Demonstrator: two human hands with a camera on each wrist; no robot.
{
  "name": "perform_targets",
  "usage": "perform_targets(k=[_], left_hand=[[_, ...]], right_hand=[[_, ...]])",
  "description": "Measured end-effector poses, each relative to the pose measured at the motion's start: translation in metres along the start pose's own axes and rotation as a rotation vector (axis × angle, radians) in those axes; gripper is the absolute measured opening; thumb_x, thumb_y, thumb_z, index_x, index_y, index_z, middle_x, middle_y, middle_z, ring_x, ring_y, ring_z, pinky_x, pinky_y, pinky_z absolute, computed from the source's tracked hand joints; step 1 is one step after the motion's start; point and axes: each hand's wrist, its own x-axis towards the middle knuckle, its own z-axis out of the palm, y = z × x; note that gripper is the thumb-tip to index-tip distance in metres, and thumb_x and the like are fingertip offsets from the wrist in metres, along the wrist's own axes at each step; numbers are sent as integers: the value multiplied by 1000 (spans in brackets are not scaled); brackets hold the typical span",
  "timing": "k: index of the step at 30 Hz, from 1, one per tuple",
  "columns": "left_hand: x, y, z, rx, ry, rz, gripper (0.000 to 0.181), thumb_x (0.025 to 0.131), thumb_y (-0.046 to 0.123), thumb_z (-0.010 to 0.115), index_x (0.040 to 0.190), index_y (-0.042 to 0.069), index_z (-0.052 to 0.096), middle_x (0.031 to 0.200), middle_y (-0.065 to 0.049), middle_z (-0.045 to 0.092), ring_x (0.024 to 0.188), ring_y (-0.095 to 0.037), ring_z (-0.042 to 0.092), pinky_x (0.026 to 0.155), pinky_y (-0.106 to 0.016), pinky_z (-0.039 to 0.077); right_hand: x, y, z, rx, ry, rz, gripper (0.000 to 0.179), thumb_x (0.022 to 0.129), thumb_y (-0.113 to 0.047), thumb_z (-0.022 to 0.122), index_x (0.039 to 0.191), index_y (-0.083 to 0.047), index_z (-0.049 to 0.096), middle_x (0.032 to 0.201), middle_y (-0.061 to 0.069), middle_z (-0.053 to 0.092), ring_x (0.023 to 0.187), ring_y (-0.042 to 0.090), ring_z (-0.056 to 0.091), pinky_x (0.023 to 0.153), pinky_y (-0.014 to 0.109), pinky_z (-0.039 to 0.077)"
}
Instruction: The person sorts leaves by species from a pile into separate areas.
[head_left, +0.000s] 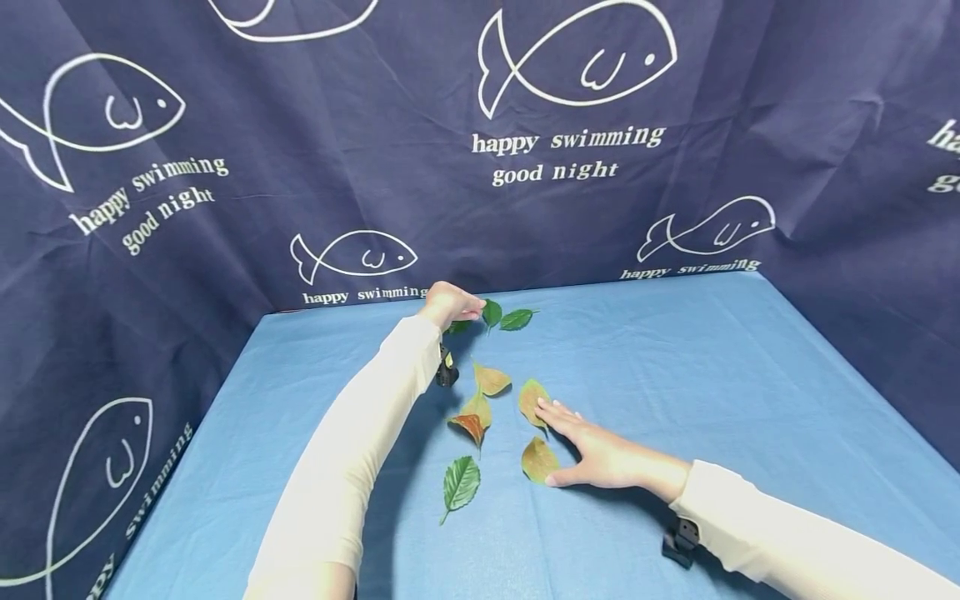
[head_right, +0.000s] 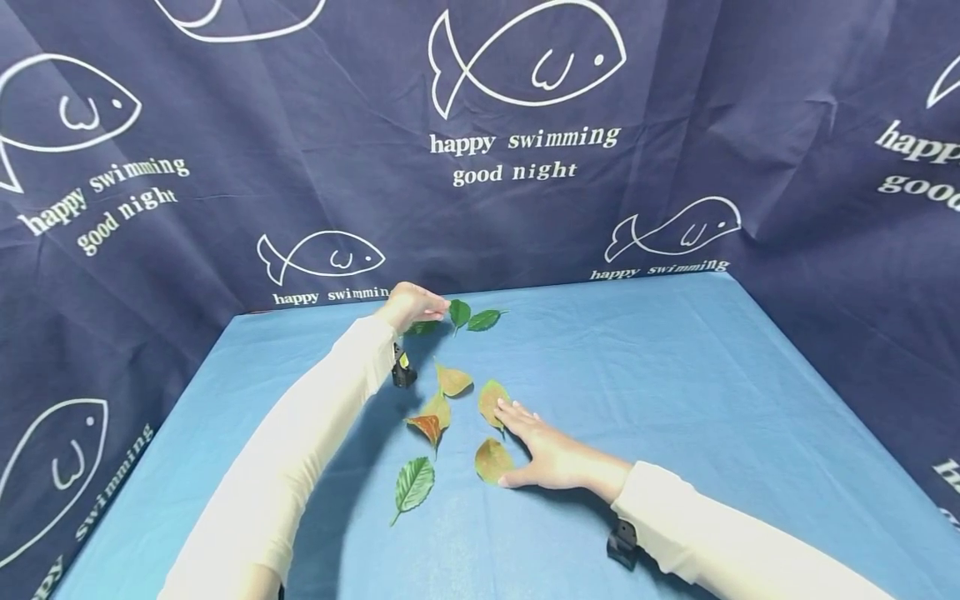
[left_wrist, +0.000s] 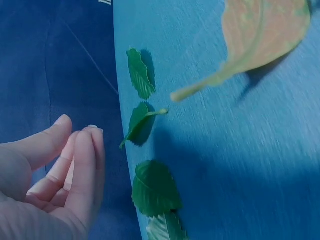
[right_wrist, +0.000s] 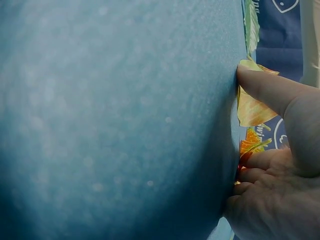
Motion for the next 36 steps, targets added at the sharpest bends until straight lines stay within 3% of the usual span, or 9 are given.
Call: perform_targets(k=[6, 11, 14, 16, 18, 21, 23, 25, 36], left_hand=[[-6, -1, -9, -29, -86, 47, 24, 82, -7, 70, 106, -12, 69, 110, -24, 69, 83, -25, 73, 83, -33, 58], [-6, -5, -16, -19, -143, 82, 25, 85, -5, 69, 109, -12, 67, 103, -23, 71, 109, -40, 63, 90, -36, 56], [-7, -8, -19, -7, -168, 89, 26, 85, -5, 68, 110, -12, 67, 103, -23, 71, 112, -42, 61, 93, -39, 54], [-8, -10, -22, 19, -178, 87, 26, 86, -2, 69, 110, -10, 67, 106, -24, 71, 99, -37, 69, 95, -40, 53], [-11, -13, -24, 36, -185, 88, 27, 86, -1, 70, 111, -10, 67, 109, -23, 70, 97, -34, 70, 95, -40, 53], [-14, -16, -28, 41, -201, 91, 29, 86, 0, 70, 113, -9, 67, 113, -23, 68, 98, -34, 69, 96, -40, 53], [-18, -19, -29, 39, -212, 100, 30, 86, -1, 70, 114, -10, 66, 115, -23, 68, 113, -40, 62, 96, -40, 53], [-20, -20, -30, 54, -229, 108, 30, 87, -1, 69, 115, -10, 66, 118, -25, 66, 115, -42, 59, 96, -40, 52], [-38, -26, -31, 150, -316, 111, 31, 86, 6, 72, 115, -5, 67, 115, -21, 69, 112, -38, 63, 94, -39, 54]], right_hand=[[0, 0, 0, -4, 1, -10, 94, 82, -35, 77, 155, -10, 22, 163, 11, 12, 149, 37, 7, 118, 60, 10], [1, 1, 0, -6, -4, -10, 94, 82, -35, 76, 155, -10, 22, 163, 11, 12, 149, 37, 7, 119, 60, 10], [2, 1, 1, -3, -4, -14, 94, 82, -34, 76, 155, -9, 22, 163, 12, 12, 149, 37, 7, 119, 59, 10], [2, 2, 1, -3, -4, -17, 94, 82, -34, 77, 155, -9, 22, 163, 12, 12, 149, 37, 7, 119, 59, 9], [2, 1, 1, -3, -4, -16, 94, 82, -34, 77, 155, -9, 22, 163, 12, 12, 149, 37, 7, 119, 59, 9], [3, 1, 1, -2, -4, -10, 95, 82, -35, 77, 155, -9, 22, 163, 13, 12, 149, 38, 7, 119, 60, 10], [3, 1, 1, 3, -4, -5, 95, 82, -35, 77, 155, -10, 22, 162, 15, 12, 149, 38, 7, 118, 61, 10], [2, 0, 0, 7, -3, -2, 95, 82, -35, 77, 155, -10, 21, 162, 15, 11, 149, 39, 7, 117, 62, 10], [1, 1, 0, -2, 10, -8, 97, 81, -36, 78, 155, -10, 22, 162, 17, 12, 148, 40, 9, 117, 63, 11]])
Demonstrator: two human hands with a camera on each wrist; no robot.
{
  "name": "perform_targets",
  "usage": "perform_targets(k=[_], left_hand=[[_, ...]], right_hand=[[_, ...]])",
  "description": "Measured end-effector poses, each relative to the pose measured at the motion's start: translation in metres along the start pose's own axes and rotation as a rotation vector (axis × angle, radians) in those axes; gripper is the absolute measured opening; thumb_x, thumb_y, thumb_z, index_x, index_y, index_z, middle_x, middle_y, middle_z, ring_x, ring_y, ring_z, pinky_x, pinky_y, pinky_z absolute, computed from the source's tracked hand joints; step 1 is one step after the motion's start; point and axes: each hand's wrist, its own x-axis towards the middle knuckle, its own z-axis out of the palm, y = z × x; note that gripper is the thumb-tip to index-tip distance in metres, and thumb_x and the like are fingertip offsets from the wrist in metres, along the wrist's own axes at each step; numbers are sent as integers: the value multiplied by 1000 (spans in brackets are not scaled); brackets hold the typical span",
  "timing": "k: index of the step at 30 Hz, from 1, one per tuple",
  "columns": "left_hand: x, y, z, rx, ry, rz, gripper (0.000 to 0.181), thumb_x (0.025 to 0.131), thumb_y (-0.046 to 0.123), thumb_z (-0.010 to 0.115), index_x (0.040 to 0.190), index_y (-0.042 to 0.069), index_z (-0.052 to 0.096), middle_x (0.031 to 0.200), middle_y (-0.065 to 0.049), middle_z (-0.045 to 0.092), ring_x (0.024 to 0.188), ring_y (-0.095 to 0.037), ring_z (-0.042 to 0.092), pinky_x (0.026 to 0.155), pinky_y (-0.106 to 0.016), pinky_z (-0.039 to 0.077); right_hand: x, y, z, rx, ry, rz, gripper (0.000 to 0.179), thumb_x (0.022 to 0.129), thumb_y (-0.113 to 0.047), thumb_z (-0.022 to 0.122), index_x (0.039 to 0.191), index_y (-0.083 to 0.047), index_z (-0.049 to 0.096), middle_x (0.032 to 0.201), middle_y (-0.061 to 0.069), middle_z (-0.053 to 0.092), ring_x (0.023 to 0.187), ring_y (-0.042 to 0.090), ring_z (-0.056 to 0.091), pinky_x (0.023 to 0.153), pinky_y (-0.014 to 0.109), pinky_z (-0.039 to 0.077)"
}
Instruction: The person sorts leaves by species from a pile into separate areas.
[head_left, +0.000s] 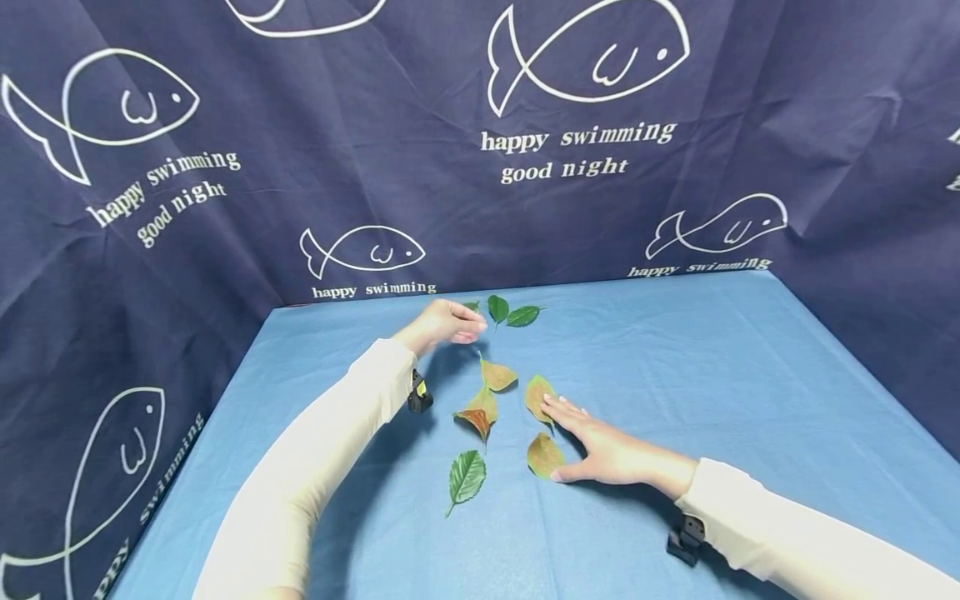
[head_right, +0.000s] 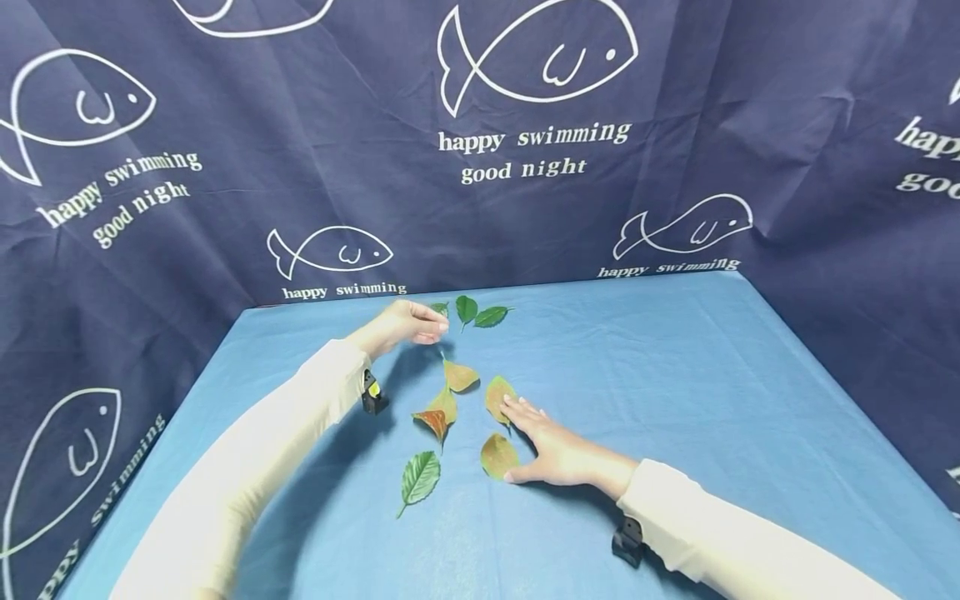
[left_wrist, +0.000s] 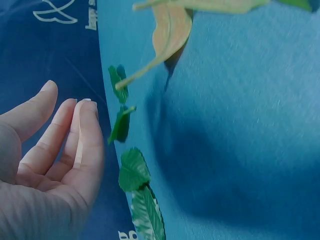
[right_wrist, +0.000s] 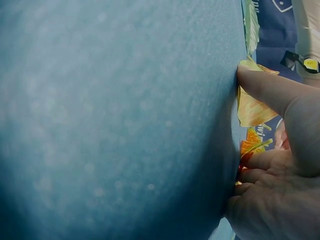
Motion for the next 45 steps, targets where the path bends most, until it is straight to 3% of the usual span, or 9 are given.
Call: perform_targets(k=[8, 13, 17, 28, 37, 45], left_hand=[[-11, -3, 8, 32, -32, 15, 28, 87, 7, 71, 112, -4, 69, 111, -19, 71, 104, -35, 67, 88, -37, 57], [-20, -7, 11, 32, -53, 37, 29, 88, 7, 70, 114, -6, 68, 99, -13, 74, 84, -21, 72, 83, -33, 59], [-26, -8, 13, 30, -78, 49, 29, 87, 6, 71, 113, -7, 68, 93, -10, 75, 71, -12, 68, 87, -39, 58], [-46, -9, 11, 81, -136, 18, 31, 86, 8, 73, 113, -5, 68, 92, -8, 75, 74, -14, 69, 82, -34, 59], [-63, -17, 9, 132, -186, 31, 26, 84, 10, 75, 107, -3, 70, 91, -10, 75, 84, -28, 72, 84, -40, 58], [-78, -24, 5, 203, -291, 62, 25, 86, 12, 73, 107, -1, 71, 96, -14, 74, 82, -20, 72, 80, -34, 59]], right_hand=[[1, 1, 1, -3, 1, -12, 96, 82, -37, 77, 155, -8, 21, 162, 16, 12, 148, 40, 8, 117, 62, 12], [1, 2, 2, 5, -5, -16, 95, 82, -36, 77, 154, -8, 22, 163, 13, 13, 149, 39, 7, 117, 62, 11], [1, 2, 2, -9, -1, -39, 95, 82, -36, 77, 154, -7, 23, 162, 13, 15, 149, 39, 9, 118, 61, 11], [2, 1, 1, -10, -4, -41, 94, 82, -35, 77, 154, -6, 23, 162, 13, 15, 149, 39, 8, 118, 60, 10], [0, -2, -2, -2, 0, -33, 94, 82, -35, 77, 154, -7, 23, 162, 13, 14, 149, 39, 8, 117, 62, 10], [-1, -1, 0, -13, 4, -53, 94, 82, -36, 77, 153, -5, 24, 162, 14, 16, 148, 40, 9, 118, 61, 11]])
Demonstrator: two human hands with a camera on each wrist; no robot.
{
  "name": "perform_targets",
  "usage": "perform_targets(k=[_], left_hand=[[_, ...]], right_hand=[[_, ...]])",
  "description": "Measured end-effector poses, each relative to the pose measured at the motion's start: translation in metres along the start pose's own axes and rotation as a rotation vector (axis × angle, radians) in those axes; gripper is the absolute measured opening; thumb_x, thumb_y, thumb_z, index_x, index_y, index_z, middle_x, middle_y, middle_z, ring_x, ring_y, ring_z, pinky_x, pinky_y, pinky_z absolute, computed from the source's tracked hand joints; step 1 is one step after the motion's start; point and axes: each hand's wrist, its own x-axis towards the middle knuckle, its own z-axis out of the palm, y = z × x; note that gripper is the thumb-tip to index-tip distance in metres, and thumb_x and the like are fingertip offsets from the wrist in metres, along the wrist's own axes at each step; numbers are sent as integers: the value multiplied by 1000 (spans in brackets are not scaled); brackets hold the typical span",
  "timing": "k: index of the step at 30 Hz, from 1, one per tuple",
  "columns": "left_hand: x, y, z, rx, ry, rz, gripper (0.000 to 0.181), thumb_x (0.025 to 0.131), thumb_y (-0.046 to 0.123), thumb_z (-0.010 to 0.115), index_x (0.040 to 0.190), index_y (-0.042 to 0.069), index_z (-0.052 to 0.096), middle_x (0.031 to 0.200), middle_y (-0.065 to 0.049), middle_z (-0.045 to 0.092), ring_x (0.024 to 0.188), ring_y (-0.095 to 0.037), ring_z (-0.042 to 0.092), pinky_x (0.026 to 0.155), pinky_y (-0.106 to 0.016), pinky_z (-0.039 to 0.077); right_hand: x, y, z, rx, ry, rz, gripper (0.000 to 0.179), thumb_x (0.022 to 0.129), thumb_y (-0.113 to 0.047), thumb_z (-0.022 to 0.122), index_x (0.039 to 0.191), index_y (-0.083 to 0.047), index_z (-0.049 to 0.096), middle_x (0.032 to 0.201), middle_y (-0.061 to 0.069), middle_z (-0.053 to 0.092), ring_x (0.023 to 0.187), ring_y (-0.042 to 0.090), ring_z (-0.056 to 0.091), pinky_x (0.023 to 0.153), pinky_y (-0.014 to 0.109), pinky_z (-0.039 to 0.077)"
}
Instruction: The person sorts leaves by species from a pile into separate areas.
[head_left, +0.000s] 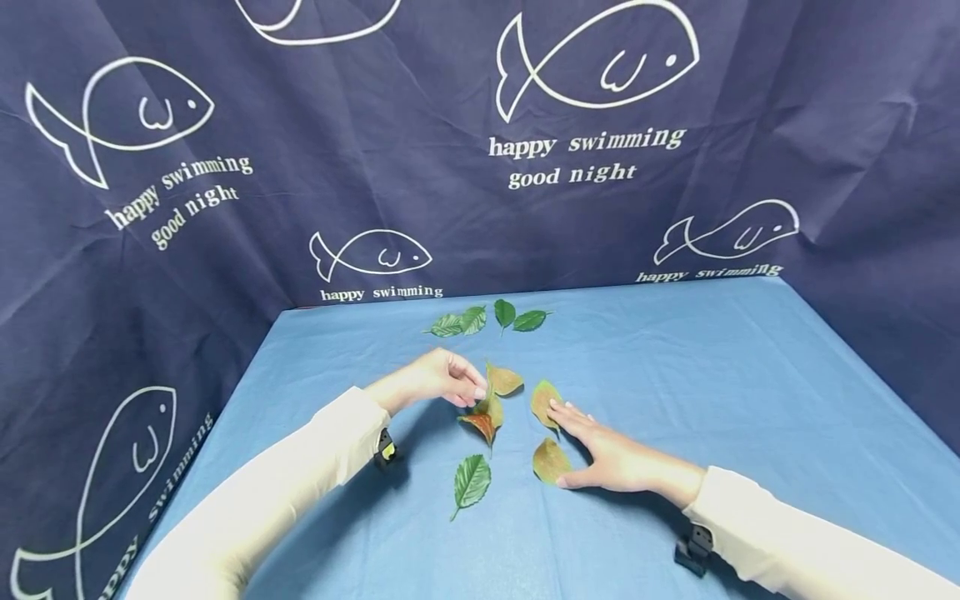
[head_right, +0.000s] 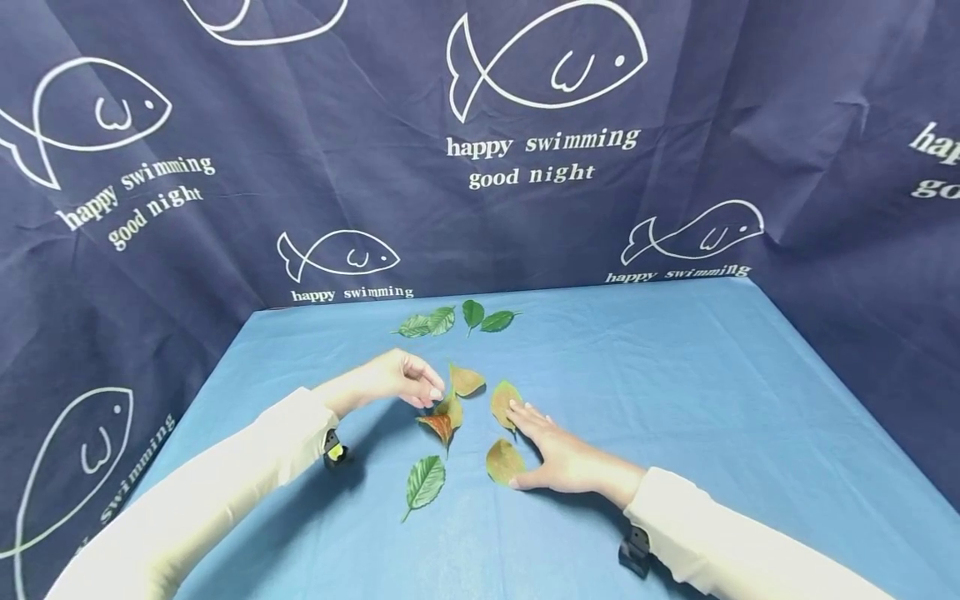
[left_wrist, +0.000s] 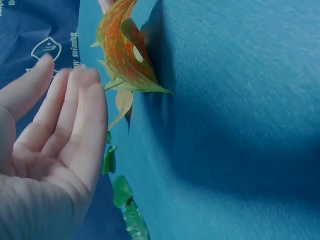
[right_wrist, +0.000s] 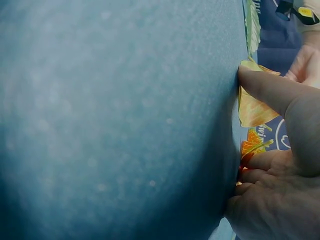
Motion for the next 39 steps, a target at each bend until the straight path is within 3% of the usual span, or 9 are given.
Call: perform_targets(k=[7, 17, 24, 32, 39], left_hand=[[-18, -2, 3, 90, -162, 51, 23, 87, 12, 72, 106, -1, 72, 93, -11, 75, 78, -16, 71, 79, -34, 59], [-28, -6, 7, 134, -209, 71, 16, 85, 11, 73, 99, 5, 77, 91, -9, 76, 80, -14, 71, 78, -32, 59], [-36, -2, 7, 160, -256, 71, 17, 86, 11, 73, 99, 1, 76, 90, -11, 76, 78, -14, 72, 76, -30, 59], [-36, -7, 10, 193, -208, 95, 17, 85, 10, 74, 100, 2, 76, 96, -9, 76, 82, -8, 71, 75, -29, 59], [-33, -13, 11, 223, -187, 149, 25, 80, 3, 75, 105, 2, 74, 103, -10, 75, 76, -10, 71, 68, -31, 58]], right_hand=[[0, 1, 1, 5, 2, -7, 94, 82, -36, 77, 153, -5, 24, 162, 14, 15, 148, 40, 9, 118, 61, 10], [-2, 0, 3, 5, 3, -9, 94, 82, -34, 77, 153, -4, 24, 162, 15, 16, 148, 41, 9, 118, 61, 10], [0, 0, 1, 29, -8, 6, 94, 82, -33, 77, 154, -6, 22, 162, 14, 13, 149, 40, 6, 118, 61, 8], [1, 1, 0, 16, -13, 17, 94, 82, -35, 76, 154, -7, 22, 163, 13, 12, 149, 40, 6, 117, 62, 9], [1, 2, 0, 12, -7, 21, 95, 82, -36, 77, 154, -7, 22, 162, 15, 12, 148, 41, 6, 116, 64, 10]])
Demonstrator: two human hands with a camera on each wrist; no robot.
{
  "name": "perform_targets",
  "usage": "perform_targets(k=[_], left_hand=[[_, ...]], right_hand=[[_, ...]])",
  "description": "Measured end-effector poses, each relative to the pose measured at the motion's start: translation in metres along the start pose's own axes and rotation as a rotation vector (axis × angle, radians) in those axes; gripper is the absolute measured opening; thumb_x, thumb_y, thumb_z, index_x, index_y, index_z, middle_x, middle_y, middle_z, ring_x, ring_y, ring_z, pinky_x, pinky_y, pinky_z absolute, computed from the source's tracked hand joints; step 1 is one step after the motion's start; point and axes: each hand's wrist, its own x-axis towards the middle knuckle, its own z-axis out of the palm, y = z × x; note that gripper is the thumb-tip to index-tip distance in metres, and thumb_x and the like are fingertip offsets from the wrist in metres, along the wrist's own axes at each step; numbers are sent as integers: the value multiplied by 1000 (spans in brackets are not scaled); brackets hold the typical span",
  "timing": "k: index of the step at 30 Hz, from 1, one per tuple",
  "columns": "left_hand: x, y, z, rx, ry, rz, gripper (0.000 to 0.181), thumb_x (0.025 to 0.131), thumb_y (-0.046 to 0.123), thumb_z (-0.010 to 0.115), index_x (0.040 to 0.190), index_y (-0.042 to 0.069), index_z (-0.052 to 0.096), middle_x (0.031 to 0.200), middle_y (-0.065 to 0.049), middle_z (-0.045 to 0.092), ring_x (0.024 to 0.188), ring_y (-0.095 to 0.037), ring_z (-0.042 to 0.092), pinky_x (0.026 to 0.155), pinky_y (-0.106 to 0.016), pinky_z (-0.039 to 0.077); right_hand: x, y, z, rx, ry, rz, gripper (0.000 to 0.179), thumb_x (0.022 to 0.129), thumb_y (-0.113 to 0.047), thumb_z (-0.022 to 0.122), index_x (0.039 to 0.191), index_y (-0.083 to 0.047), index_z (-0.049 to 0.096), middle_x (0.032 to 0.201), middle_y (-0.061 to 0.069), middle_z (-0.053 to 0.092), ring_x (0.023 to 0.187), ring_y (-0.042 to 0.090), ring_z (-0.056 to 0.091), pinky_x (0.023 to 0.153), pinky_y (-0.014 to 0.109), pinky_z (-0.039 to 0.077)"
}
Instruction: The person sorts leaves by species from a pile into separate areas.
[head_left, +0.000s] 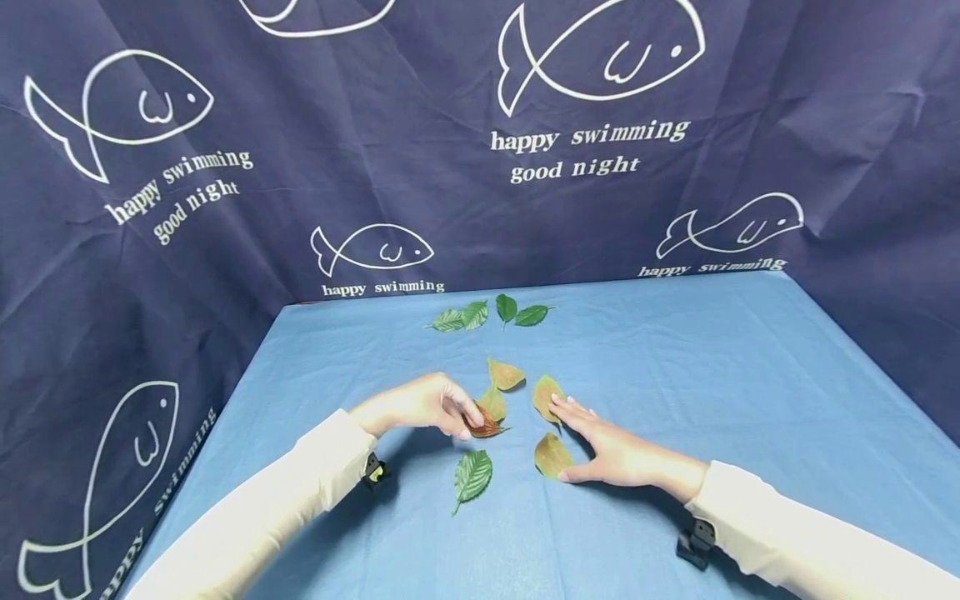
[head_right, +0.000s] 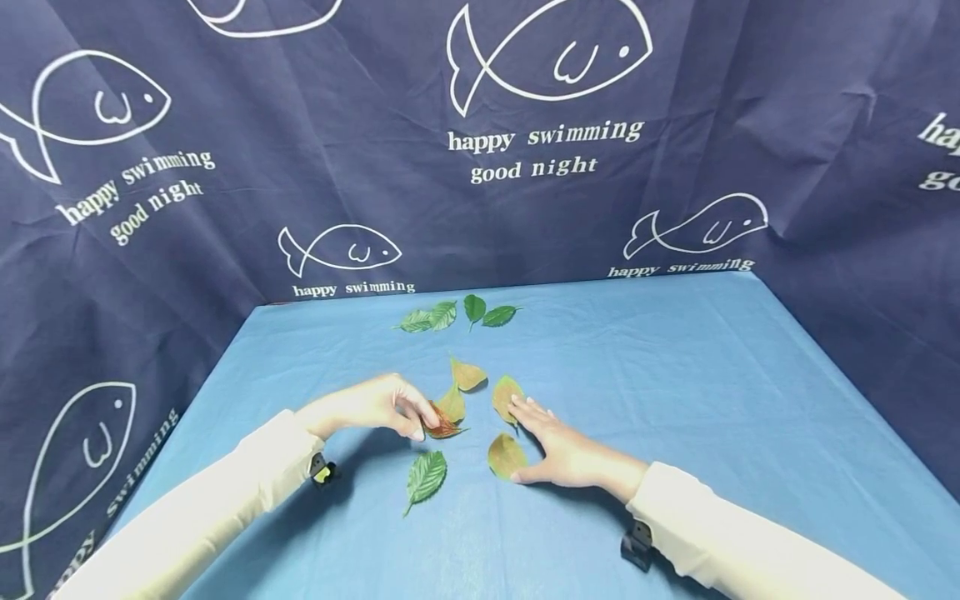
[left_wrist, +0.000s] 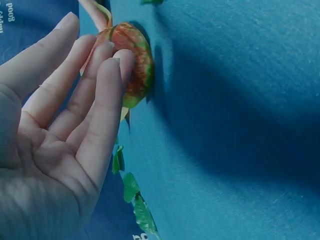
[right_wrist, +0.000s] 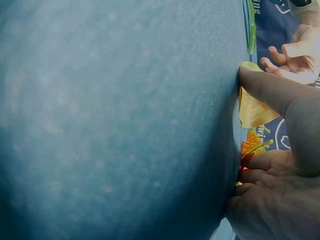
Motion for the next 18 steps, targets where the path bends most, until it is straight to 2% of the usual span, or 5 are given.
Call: perform_targets(k=[6, 10, 18], left_hand=[[1, -3, 2, 32, 12, 3, 26, 79, 2, 76, 104, 2, 74, 101, -11, 74, 77, -9, 71, 68, -24, 57], [0, -4, 5, 87, 11, 2, 26, 77, 5, 80, 102, 5, 75, 96, -9, 74, 78, -11, 70, 69, -22, 56], [-1, -2, 19, 215, 62, -51, 17, 72, 11, 85, 87, 14, 78, 76, 2, 69, 65, -8, 63, 60, -22, 52]], right_hand=[[0, 1, 0, -11, 12, -9, 95, 82, -36, 77, 154, -7, 23, 162, 16, 13, 148, 41, 7, 116, 64, 11], [0, 1, 0, -14, 10, -8, 94, 82, -36, 76, 154, -7, 23, 162, 15, 13, 148, 41, 7, 116, 64, 11], [0, -1, 1, -15, 5, -16, 93, 83, -36, 76, 154, -6, 22, 162, 14, 13, 148, 40, 6, 117, 62, 9]])
